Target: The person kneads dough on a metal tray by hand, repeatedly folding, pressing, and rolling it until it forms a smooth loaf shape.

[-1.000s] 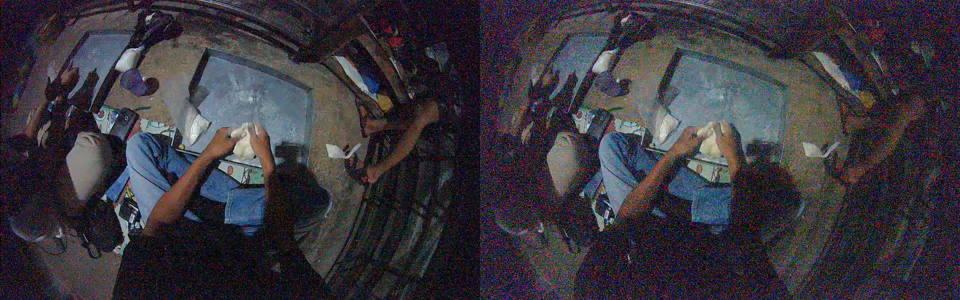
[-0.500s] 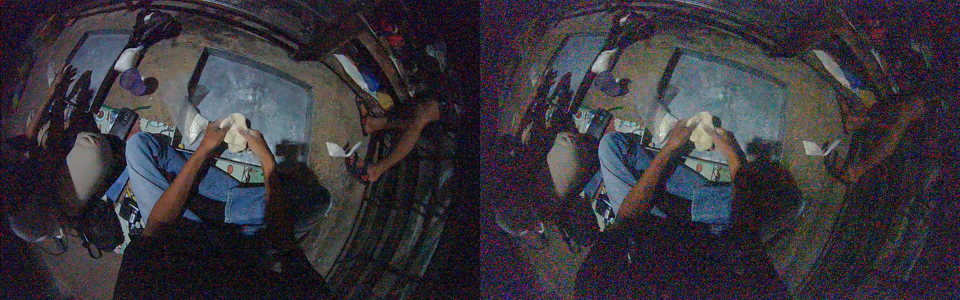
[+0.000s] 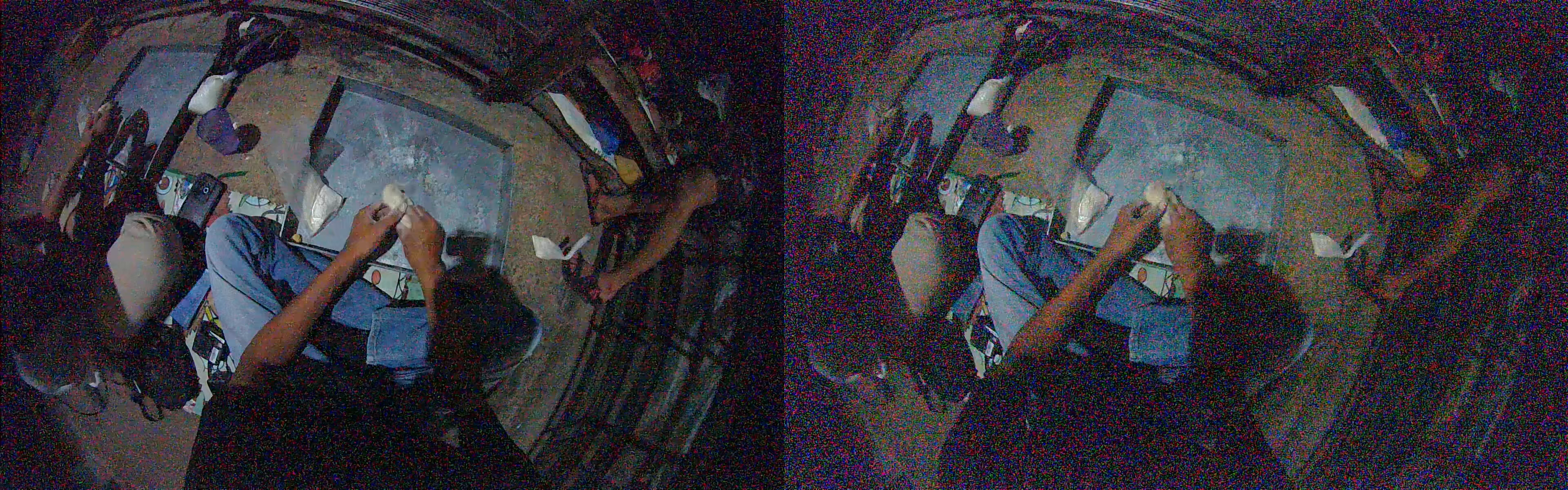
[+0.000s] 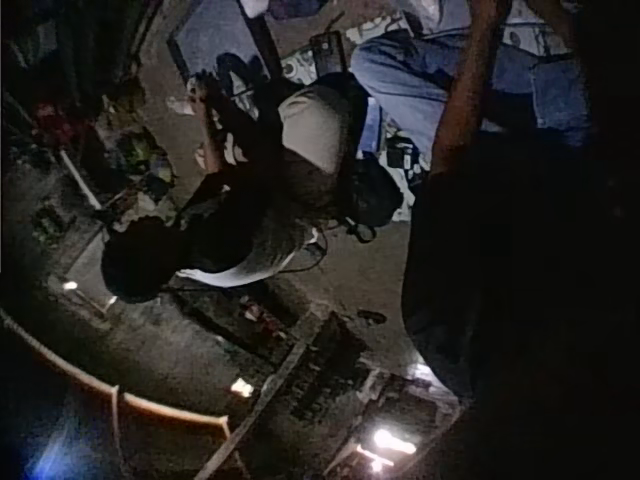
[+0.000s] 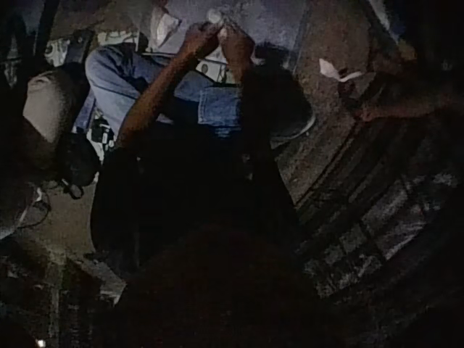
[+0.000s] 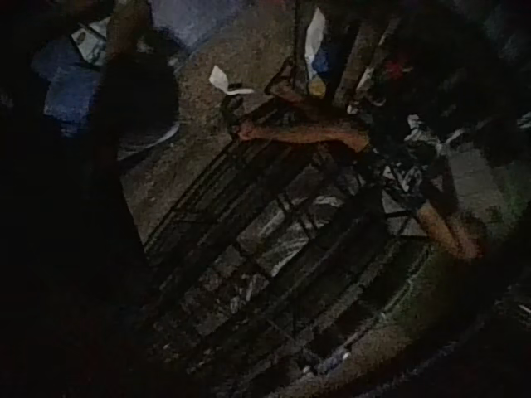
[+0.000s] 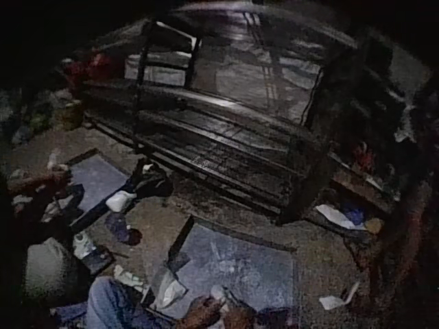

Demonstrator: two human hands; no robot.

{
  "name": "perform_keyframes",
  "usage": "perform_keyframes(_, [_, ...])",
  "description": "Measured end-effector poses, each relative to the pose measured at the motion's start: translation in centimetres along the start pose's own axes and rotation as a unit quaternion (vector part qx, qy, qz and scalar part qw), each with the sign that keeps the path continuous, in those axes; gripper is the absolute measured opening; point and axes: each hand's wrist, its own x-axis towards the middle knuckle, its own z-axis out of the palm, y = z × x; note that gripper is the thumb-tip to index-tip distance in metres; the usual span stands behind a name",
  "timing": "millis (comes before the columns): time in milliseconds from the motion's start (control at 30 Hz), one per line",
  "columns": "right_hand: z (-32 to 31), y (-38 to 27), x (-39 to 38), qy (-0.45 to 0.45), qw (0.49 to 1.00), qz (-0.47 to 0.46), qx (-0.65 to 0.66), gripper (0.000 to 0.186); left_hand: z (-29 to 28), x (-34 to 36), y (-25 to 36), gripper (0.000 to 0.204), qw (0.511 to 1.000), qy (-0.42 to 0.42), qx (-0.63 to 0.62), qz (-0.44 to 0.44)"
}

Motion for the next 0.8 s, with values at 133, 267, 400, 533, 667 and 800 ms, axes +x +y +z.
perform_keyframes(133, [0.9, -1.9, 0.0, -0.016, 0.996, -0.07, 0.044, 0.035, -2.5, 0.1, -0.4, 0.033, 0.992, 0.0, -0.112, -0.05])
perform_keyframes(267, [0.9, -2.2, 0.1, -0.047, 0.978, -0.061, 0.192, 0.033, -2.4, 0.4, 0.6, 0.023, 0.97, 0.085, -0.208, -0.088])
perform_keyframes(400, [1.0, -1.9, 0.5, 0.044, 0.968, 0.068, 0.237, 0.033, -3.1, 0.0, 1.5, 0.023, 0.999, 0.038, -0.023, 0.025])
perform_keyframes(533, [2.9, -0.3, 1.5, 0.106, 0.949, 0.105, 0.276, 0.036, -3.2, -0.3, 1.5, 0.025, 0.999, 0.014, -0.039, -0.006])
perform_keyframes(667, [6.5, 5.6, 1.4, -0.133, 0.717, 0.238, 0.641, 0.047, -1.5, -0.4, 2.5, 0.027, 0.999, -0.028, 0.011, -0.025])
perform_keyframes(800, [3.0, -0.8, 1.3, -0.221, 0.595, 0.201, 0.746, 0.056, -2.9, -0.6, 1.3, 0.03, 0.999, 0.012, -0.022, -0.03])
